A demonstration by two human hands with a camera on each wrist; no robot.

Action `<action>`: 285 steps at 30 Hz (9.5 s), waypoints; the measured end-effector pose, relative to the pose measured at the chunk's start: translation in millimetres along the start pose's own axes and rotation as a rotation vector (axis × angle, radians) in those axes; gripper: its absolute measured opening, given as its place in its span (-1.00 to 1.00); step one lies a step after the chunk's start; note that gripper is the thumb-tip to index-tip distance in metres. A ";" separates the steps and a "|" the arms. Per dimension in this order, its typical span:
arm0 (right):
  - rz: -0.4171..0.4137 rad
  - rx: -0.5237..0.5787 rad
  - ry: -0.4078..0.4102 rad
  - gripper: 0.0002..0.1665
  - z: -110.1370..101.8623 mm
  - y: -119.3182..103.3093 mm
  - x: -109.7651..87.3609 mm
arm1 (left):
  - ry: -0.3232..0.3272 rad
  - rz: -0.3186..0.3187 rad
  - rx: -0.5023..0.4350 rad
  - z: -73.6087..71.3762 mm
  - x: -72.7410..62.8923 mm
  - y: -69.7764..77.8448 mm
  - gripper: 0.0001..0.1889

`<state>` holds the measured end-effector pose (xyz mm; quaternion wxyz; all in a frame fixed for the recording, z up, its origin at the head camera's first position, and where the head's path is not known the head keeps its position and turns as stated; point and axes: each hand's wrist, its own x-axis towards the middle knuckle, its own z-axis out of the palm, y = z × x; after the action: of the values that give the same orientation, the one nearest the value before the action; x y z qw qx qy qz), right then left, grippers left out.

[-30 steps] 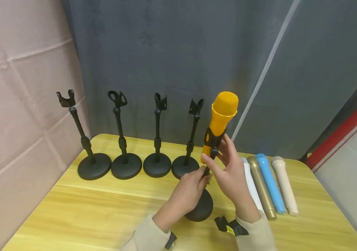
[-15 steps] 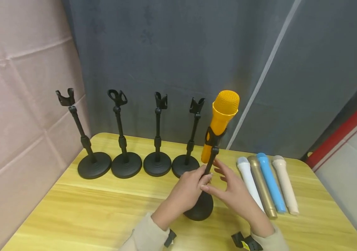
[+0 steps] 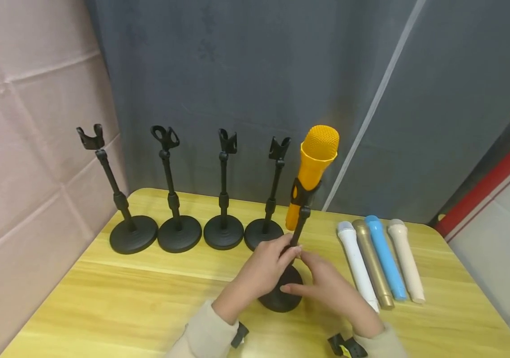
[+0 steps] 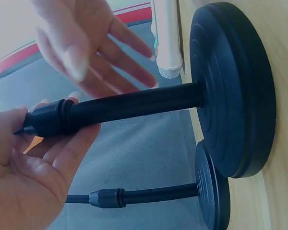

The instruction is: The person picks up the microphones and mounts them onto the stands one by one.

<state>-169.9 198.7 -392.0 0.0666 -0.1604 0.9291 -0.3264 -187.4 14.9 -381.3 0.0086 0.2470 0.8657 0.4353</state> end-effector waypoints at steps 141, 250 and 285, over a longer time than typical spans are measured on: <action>-0.003 -0.164 -0.101 0.16 41.9 8.9 11.6 | -0.031 0.012 -0.272 -11.6 3.0 -12.9 -0.64; -0.010 -0.159 -0.098 0.17 41.6 10.2 12.9 | 0.051 -0.053 -0.192 -10.8 1.5 -8.2 -0.64; -0.026 -0.181 -0.096 0.25 43.2 14.2 13.6 | 0.068 0.086 -0.137 -11.7 -0.4 -8.9 -0.55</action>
<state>-176.5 179.2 -434.9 0.0919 -0.1932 0.9484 -0.2340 -193.5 1.5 -380.8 -0.0226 0.2682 0.8223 0.5014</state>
